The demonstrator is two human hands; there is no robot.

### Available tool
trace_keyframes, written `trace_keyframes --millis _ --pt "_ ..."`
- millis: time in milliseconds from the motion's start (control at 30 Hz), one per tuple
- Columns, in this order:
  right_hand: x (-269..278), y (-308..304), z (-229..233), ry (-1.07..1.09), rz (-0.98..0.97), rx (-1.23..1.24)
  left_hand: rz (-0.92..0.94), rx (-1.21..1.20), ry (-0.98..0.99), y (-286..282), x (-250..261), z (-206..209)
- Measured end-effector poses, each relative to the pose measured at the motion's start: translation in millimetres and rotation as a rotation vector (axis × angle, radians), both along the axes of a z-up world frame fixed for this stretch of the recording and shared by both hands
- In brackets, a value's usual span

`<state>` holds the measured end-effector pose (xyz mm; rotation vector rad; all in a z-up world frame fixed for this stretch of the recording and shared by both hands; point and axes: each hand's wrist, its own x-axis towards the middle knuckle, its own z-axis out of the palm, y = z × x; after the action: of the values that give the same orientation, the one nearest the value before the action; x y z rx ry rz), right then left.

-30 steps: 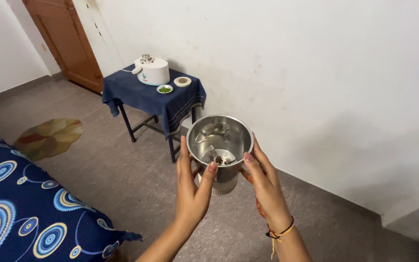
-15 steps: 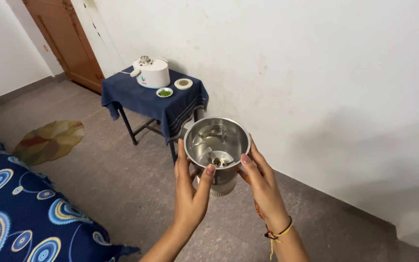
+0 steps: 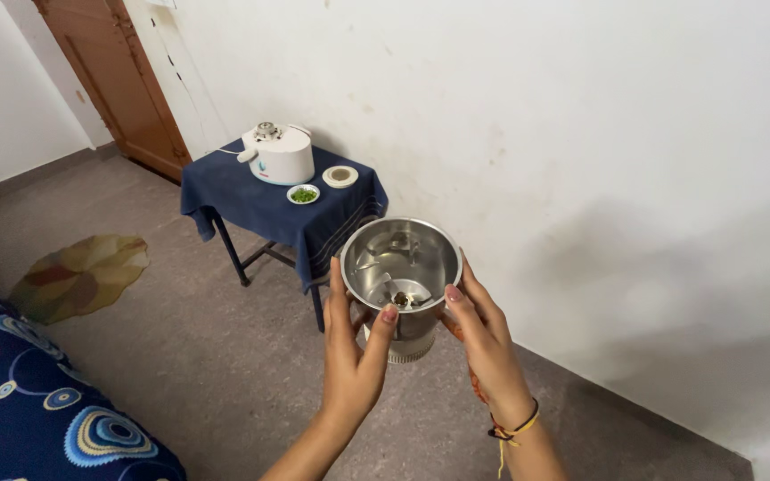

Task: The person removes the lid from a blender jar on a shelf, carries it to a small table, and places it down. Then the person returns to the shelf, picks up the blender jar, and places it onto the blender base on the table.

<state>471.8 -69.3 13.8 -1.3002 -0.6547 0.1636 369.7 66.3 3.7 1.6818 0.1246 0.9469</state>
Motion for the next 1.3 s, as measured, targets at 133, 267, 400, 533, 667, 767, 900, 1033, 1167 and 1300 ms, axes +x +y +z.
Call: trace_keyframes --millis 133,267,400,533,667,767,900,1033,1167,1300 --pt "17.1 20.2 0.8 0.009 0.005 -0.008 0.025 -0.001 -0.023 19.1 17.6 -1.3" --pt "30.8 42.5 2.5 0.029 0.036 0.004 0.058 0.022 -0.011 40.1 28.8 -2.9" --pt "41.0 57.5 -2.9 0.037 0.039 0.015 0.073 0.046 -0.022 54.4 40.0 -6.9" --pt "52.1 66.6 -5.5 0.052 0.057 0.022 0.057 -0.006 0.025 64.3 50.1 -8.0" --pt "63.6 73.0 -7.5 0.045 0.047 0.006 0.069 -0.009 0.037 70.8 61.6 -10.1" --pt "72.6 81.5 -9.1 0.043 0.061 -0.001 0.068 -0.015 0.03 79.3 69.5 -12.5" --pt "92.6 95.3 -9.6 0.065 0.083 -0.016 0.078 -0.036 0.023 89.4 86.3 -13.5" --pt "112.7 110.5 -4.5 0.066 0.125 -0.013 0.113 -0.014 0.033 102.4 102.2 -9.6" --pt "134.0 125.8 0.4 0.066 0.149 -0.001 0.136 -0.028 0.037 116.2 123.4 -6.9" --pt "156.1 143.7 5.8 0.102 0.183 0.006 0.139 -0.005 -0.006 131.9 146.5 -7.2"
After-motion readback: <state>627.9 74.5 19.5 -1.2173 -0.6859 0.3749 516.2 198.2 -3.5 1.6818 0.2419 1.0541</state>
